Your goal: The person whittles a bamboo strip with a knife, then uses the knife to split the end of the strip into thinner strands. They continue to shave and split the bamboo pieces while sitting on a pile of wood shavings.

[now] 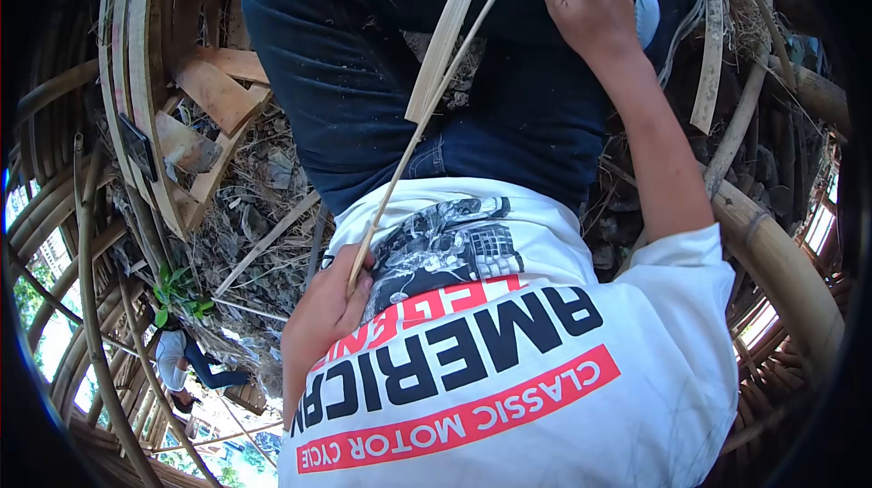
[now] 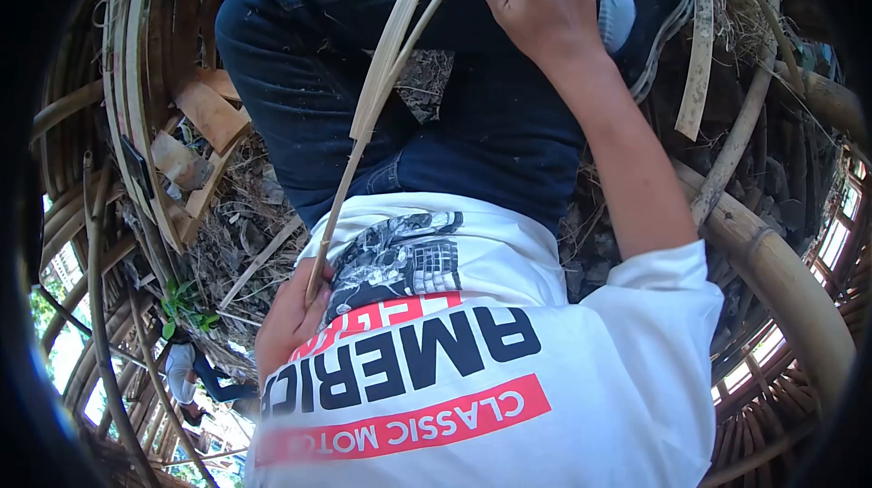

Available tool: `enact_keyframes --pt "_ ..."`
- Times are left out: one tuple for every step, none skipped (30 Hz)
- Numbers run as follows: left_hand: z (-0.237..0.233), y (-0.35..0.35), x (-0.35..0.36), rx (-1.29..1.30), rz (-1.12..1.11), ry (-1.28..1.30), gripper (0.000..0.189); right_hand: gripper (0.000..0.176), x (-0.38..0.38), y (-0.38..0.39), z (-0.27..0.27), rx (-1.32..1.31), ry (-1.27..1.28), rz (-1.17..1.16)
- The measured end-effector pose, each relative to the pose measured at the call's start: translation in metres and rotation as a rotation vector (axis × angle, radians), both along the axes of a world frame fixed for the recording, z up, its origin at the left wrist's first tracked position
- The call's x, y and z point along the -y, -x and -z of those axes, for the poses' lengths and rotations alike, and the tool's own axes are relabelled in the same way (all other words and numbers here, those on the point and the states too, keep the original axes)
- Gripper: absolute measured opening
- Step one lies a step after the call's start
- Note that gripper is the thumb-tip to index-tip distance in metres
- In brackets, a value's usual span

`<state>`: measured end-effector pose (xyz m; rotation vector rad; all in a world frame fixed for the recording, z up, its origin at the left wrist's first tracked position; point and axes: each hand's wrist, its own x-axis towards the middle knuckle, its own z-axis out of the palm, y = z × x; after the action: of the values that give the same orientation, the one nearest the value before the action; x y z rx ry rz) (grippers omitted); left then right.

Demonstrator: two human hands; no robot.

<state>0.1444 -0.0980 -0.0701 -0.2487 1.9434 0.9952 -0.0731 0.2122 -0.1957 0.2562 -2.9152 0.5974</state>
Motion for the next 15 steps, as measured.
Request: enact_keyframes --pt "0.0 -0.003 0.002 -0.012 -0.008 0.014 0.022 0.052 -0.001 -0.002 0.0 0.002 0.002 0.001" --pt "-0.003 -0.001 -0.001 -0.015 -0.036 0.024 0.022 0.052 -0.001 -0.001 -0.001 0.022 0.003 0.002" --pt "-0.002 -0.004 0.0 -0.018 -0.045 0.026 0.022 0.052 0.0 -0.001 -0.003 0.043 0.005 0.001" --pt "0.0 -0.006 0.0 -0.055 -0.031 -0.002 0.022 0.052 0.002 -0.002 -0.002 0.038 -0.009 0.016" --pt "0.002 -0.006 0.001 -0.096 -0.011 -0.031 0.022 0.052 0.003 -0.002 -0.002 0.028 -0.009 0.015" --pt "0.0 -0.006 0.0 -0.102 -0.022 -0.032 0.022 0.052 0.003 -0.002 -0.001 0.033 -0.018 0.02" --pt "-0.001 -0.006 0.001 -0.106 -0.021 -0.034 0.022 0.052 0.003 -0.002 -0.001 0.04 -0.029 0.026" --pt "-0.002 -0.006 0.002 -0.073 -0.021 -0.03 0.022 0.052 0.003 -0.002 -0.001 0.041 -0.03 0.028" --pt "-0.003 -0.007 0.004 -0.039 -0.019 -0.027 0.022 0.053 0.003 -0.001 0.0 0.028 -0.028 0.041" --pt "-0.003 -0.01 0.008 -0.037 -0.015 -0.029 0.022 0.053 0.003 -0.001 0.001 0.017 -0.026 0.054" --pt "-0.005 -0.014 0.013 -0.033 -0.017 -0.05 0.022 0.053 0.004 -0.004 0.001 0.023 -0.03 0.057" --pt "-0.004 -0.016 0.015 -0.038 -0.022 -0.071 0.021 0.053 0.004 -0.003 0.0 0.021 -0.04 0.053" --pt "-0.006 -0.017 0.013 -0.036 -0.024 -0.075 0.021 0.053 0.004 -0.003 0.0 0.023 -0.049 0.046" --pt "-0.009 -0.017 0.012 -0.024 -0.034 -0.061 0.021 0.053 0.003 -0.004 0.0 0.025 -0.051 0.044" --pt "-0.011 -0.017 0.012 -0.017 -0.043 -0.046 0.021 0.053 0.003 -0.003 0.001 0.033 -0.056 0.042"
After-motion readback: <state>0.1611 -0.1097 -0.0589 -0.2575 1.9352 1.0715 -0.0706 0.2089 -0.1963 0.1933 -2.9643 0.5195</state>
